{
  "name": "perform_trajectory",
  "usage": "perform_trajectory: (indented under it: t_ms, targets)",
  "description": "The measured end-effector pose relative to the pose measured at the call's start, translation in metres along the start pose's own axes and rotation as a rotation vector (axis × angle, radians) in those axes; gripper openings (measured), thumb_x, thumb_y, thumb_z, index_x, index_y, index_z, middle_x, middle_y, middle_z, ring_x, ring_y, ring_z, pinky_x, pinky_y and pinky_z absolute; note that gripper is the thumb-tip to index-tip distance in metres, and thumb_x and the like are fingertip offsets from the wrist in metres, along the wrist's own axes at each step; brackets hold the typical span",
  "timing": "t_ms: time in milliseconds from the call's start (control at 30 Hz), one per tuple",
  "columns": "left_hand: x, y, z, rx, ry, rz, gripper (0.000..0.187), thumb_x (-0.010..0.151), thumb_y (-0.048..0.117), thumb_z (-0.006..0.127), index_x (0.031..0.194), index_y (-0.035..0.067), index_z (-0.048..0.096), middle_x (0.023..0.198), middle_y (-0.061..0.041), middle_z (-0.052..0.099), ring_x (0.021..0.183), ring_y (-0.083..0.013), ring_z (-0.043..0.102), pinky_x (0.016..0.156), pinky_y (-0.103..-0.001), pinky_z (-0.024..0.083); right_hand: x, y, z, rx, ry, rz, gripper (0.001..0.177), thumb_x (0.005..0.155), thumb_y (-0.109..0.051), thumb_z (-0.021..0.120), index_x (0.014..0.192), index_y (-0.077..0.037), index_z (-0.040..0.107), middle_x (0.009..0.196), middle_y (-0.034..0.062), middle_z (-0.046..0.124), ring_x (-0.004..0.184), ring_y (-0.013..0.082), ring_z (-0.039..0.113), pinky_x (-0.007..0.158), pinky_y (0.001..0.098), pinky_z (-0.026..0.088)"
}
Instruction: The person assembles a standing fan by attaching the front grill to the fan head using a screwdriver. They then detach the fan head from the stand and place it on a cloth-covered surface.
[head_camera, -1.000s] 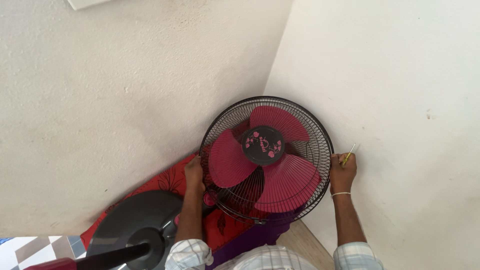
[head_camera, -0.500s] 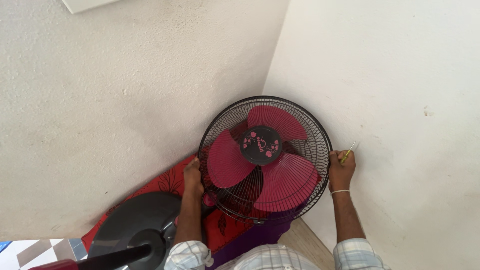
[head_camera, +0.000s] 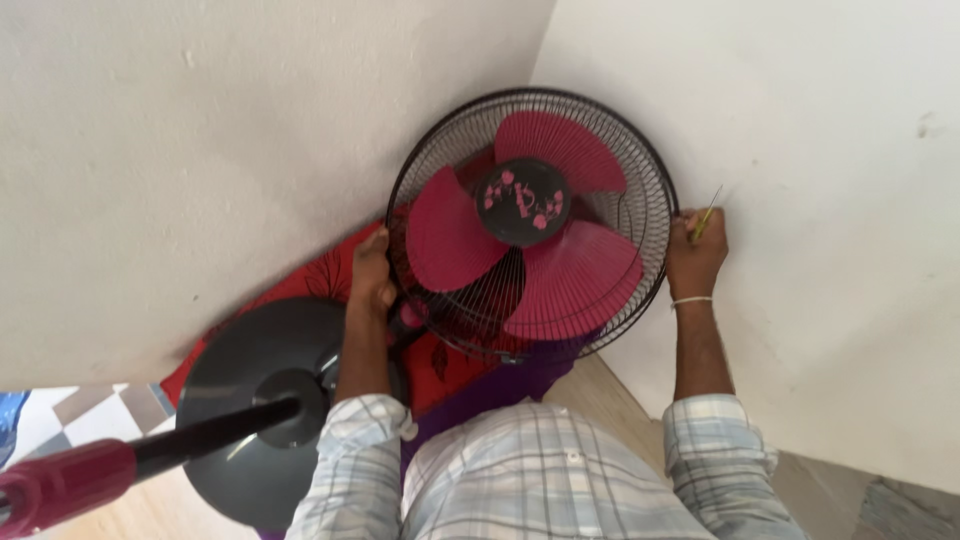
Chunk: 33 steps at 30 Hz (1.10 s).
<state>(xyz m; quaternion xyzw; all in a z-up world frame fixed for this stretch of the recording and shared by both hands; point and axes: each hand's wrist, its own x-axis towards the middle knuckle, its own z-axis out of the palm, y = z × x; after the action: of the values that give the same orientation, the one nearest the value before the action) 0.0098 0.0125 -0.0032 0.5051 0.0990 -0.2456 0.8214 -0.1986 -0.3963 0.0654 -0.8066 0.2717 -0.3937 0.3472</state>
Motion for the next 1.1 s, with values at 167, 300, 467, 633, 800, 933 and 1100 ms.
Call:
perform_trajectory:
  t_ms: [167, 300, 467, 633, 800, 933, 1100]
  targets:
    - [-0.009, 0.018, 0.013, -0.023, -0.004, -0.021, 0.044, 0.108, 0.012, 0.034, 0.143, -0.005, 0.054, 0.137, -0.016, 0.064, 0.119, -0.0254, 0.064, 0.103, -0.036, 0.054, -0.004, -0.019, -0.002, 0.082, -0.041, 0.106, 0.017, 0.094, 0.010, 0.057, 0.096, -0.005, 0.048, 0.105, 0.0089, 0.069, 0.068, 0.0079, 0.050, 0.061, 0.0255, 0.045]
    - [-0.009, 0.020, 0.015, -0.037, -0.026, 0.005, 0.047, 0.107, 0.008, 0.032, 0.153, 0.002, 0.042, 0.149, -0.016, 0.055, 0.132, -0.0240, 0.057, 0.111, -0.034, 0.049, -0.008, -0.017, -0.001, 0.152, -0.051, 0.087, 0.022, 0.096, 0.013, 0.056, 0.097, -0.005, 0.042, 0.115, 0.0111, 0.072, 0.070, 0.0058, 0.049, 0.062, 0.0236, 0.045]
    - [-0.004, 0.014, 0.010, 0.035, -0.060, 0.090, 0.050, 0.108, 0.005, 0.032, 0.157, 0.005, 0.041, 0.156, -0.013, 0.049, 0.141, -0.0210, 0.049, 0.117, -0.031, 0.041, -0.015, -0.007, 0.000, 0.316, -0.063, 0.120, 0.026, 0.098, 0.014, 0.054, 0.096, -0.007, 0.039, 0.123, 0.0166, 0.072, 0.072, 0.0052, 0.051, 0.061, 0.0219, 0.045]
    - [0.005, 0.003, 0.007, -0.080, -0.082, 0.080, 0.048, 0.108, 0.008, 0.032, 0.155, 0.004, 0.040, 0.151, -0.017, 0.053, 0.135, -0.0268, 0.054, 0.115, -0.037, 0.045, -0.021, 0.001, -0.001, 0.462, -0.078, 0.136, 0.027, 0.100, 0.013, 0.054, 0.097, -0.009, 0.038, 0.129, 0.0213, 0.068, 0.075, 0.0055, 0.055, 0.063, 0.0205, 0.046]
    - [0.009, -0.008, 0.009, 0.009, -0.072, 0.181, 0.049, 0.110, 0.021, 0.036, 0.155, 0.002, 0.039, 0.154, -0.016, 0.051, 0.138, -0.0259, 0.052, 0.117, -0.037, 0.043, -0.025, 0.007, 0.003, 0.401, -0.057, 0.088, 0.028, 0.102, 0.014, 0.054, 0.099, -0.008, 0.037, 0.130, 0.0233, 0.069, 0.081, 0.0060, 0.053, 0.070, 0.0208, 0.046]
    - [0.008, -0.013, 0.012, 0.015, -0.097, 0.267, 0.062, 0.109, 0.041, 0.038, 0.156, 0.000, 0.040, 0.157, -0.018, 0.049, 0.142, -0.0305, 0.050, 0.119, -0.040, 0.041, -0.026, 0.011, 0.008, 0.427, -0.047, 0.089, 0.028, 0.101, 0.014, 0.054, 0.098, -0.008, 0.036, 0.130, 0.0234, 0.067, 0.085, 0.0074, 0.058, 0.072, 0.0213, 0.048]
    - [0.008, -0.013, 0.015, 0.148, -0.030, 0.253, 0.076, 0.103, 0.055, 0.047, 0.158, 0.003, 0.035, 0.160, -0.017, 0.043, 0.147, -0.0297, 0.043, 0.119, -0.040, 0.037, -0.027, 0.006, 0.002, 0.405, -0.061, 0.091, 0.029, 0.103, 0.013, 0.055, 0.099, -0.008, 0.036, 0.130, 0.0225, 0.069, 0.087, 0.0074, 0.059, 0.072, 0.0210, 0.049]
